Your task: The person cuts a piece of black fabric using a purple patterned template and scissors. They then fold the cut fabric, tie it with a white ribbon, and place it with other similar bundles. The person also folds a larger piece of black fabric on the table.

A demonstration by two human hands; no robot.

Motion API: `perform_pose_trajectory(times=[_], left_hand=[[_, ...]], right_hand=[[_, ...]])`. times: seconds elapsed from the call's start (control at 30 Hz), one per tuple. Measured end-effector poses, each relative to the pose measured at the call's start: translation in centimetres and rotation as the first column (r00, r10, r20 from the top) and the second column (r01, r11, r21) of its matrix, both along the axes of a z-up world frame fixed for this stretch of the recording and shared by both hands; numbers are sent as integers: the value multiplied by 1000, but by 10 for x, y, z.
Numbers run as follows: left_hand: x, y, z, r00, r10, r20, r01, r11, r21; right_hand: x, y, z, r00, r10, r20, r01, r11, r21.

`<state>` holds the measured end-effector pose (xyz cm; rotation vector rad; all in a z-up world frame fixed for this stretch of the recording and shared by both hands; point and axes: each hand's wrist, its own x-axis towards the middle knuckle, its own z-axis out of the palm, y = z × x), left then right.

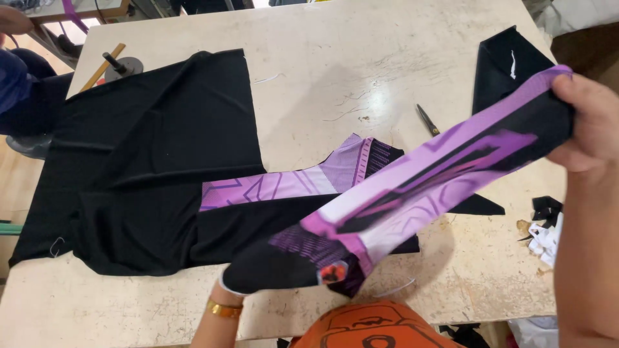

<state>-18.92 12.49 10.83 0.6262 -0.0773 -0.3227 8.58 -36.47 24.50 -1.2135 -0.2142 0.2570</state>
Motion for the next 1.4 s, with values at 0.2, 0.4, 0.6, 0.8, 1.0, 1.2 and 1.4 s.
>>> perform_pose_trajectory(times=[0.2, 0.4, 0.6, 0.8, 1.0, 1.2, 1.4], left_hand=[[97, 7, 1, 995, -41, 89, 63, 964, -259], [153, 49, 8, 982, -55, 182, 134, 879, -458], [193, 79, 68, 799, 602, -3, -513, 684, 518], [222, 110, 125, 686, 643, 339, -624, 281, 729], [234, 106, 168, 868, 398, 298, -396, 192, 898], [248, 129, 175, 836, 436, 334, -330, -86, 940], [247, 127, 190, 838, 439, 324, -413, 120, 903]], right_hand=[[0, -15, -13, 945, -270, 186, 315, 907, -279], [14, -35, -12, 917, -236, 323, 320, 917, -237], [43, -62, -24, 938, -259, 231, 330, 872, -361], [54, -61, -25, 933, -214, 289, 299, 908, -294], [68, -62, -47, 933, -136, 334, 268, 880, -391], [69, -47, -48, 942, -90, 323, 243, 847, -472], [92, -65, -69, 940, -109, 324, 248, 870, -427]])
